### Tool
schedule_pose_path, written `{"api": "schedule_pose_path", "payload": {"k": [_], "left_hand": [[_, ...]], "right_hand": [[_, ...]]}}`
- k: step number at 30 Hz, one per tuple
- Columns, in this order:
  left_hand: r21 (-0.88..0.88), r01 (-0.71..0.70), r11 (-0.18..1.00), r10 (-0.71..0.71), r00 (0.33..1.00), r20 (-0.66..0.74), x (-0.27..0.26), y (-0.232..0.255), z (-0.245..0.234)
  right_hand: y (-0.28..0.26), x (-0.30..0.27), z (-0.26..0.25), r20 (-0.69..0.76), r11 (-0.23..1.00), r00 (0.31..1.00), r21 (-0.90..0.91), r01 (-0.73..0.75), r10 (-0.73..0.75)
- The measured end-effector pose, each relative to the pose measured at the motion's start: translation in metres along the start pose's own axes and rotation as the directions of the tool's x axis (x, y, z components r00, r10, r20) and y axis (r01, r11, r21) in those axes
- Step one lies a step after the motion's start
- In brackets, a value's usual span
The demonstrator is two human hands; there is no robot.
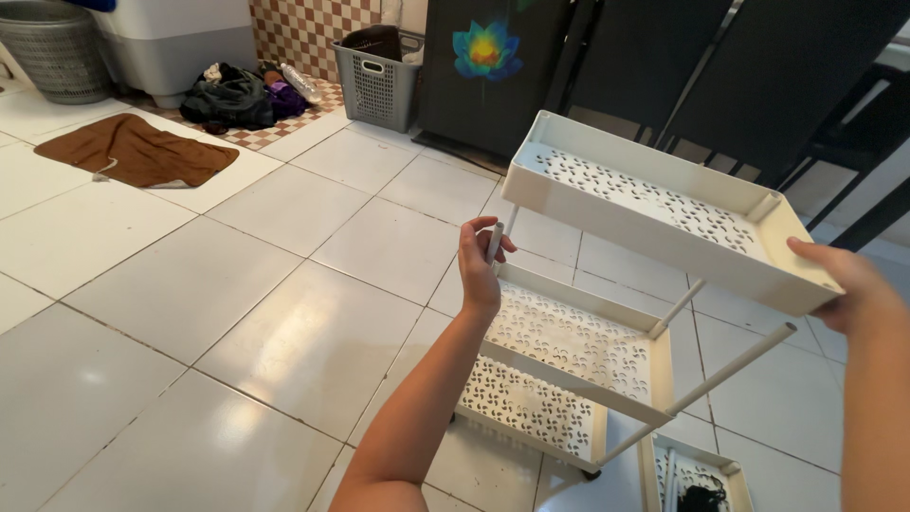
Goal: The person disassembles a white rolling storage cart, lifting off the top shelf tray and pulling the pole supports free, then wipes the shelf trays and poles with a black cloth while seated on the floor.
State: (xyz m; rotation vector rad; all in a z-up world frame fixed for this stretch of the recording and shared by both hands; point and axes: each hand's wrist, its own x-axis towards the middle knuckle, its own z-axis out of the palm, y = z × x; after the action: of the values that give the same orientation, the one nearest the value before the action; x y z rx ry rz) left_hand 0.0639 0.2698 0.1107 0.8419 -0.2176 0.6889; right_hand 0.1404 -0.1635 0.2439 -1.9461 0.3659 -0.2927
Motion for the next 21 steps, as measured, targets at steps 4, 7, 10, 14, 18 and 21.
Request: {"api": "schedule_pose_path", "payload": {"k": [4, 7, 10, 14, 18, 21], "left_hand": [[-0.003, 0.004, 1.000, -0.004, 1.000, -0.001, 0.001, -0.001, 0.000], [-0.009, 0.009, 1.000, -0.009, 1.000, -0.004, 0.002, -0.002, -0.001], [-0.017, 0.012, 1.000, -0.012, 1.000, -0.011, 0.003, -0.001, -0.001], [-0.013, 0.003, 1.000, -0.004, 1.000, -0.003, 0.004, 0.001, -0.001], [0.011, -0.006, 1.000, 0.006, 1.000, 0.008, 0.003, 0.001, -0.002], [0.017, -0.007, 1.000, 0.007, 1.000, 0.009, 0.004, 0.000, -0.001]], "right_hand": [[0.006, 0.003, 0.000, 0.023, 1.000, 1.000, -0.026, -0.011, 0.012], [0.010, 0.003, 0.005, -0.018, 0.999, 1.000, -0.051, -0.014, 0.013], [0.010, 0.007, 0.007, 0.001, 0.999, 0.999, -0.010, -0.037, 0.037], [0.013, 0.019, 0.002, 0.087, 0.998, 0.996, 0.064, 0.018, -0.023], [0.016, 0.020, -0.002, -0.012, 0.997, 0.997, -0.023, 0.070, -0.071], [0.008, 0.010, -0.003, 0.009, 1.000, 1.000, 0.004, 0.014, -0.014]]}}
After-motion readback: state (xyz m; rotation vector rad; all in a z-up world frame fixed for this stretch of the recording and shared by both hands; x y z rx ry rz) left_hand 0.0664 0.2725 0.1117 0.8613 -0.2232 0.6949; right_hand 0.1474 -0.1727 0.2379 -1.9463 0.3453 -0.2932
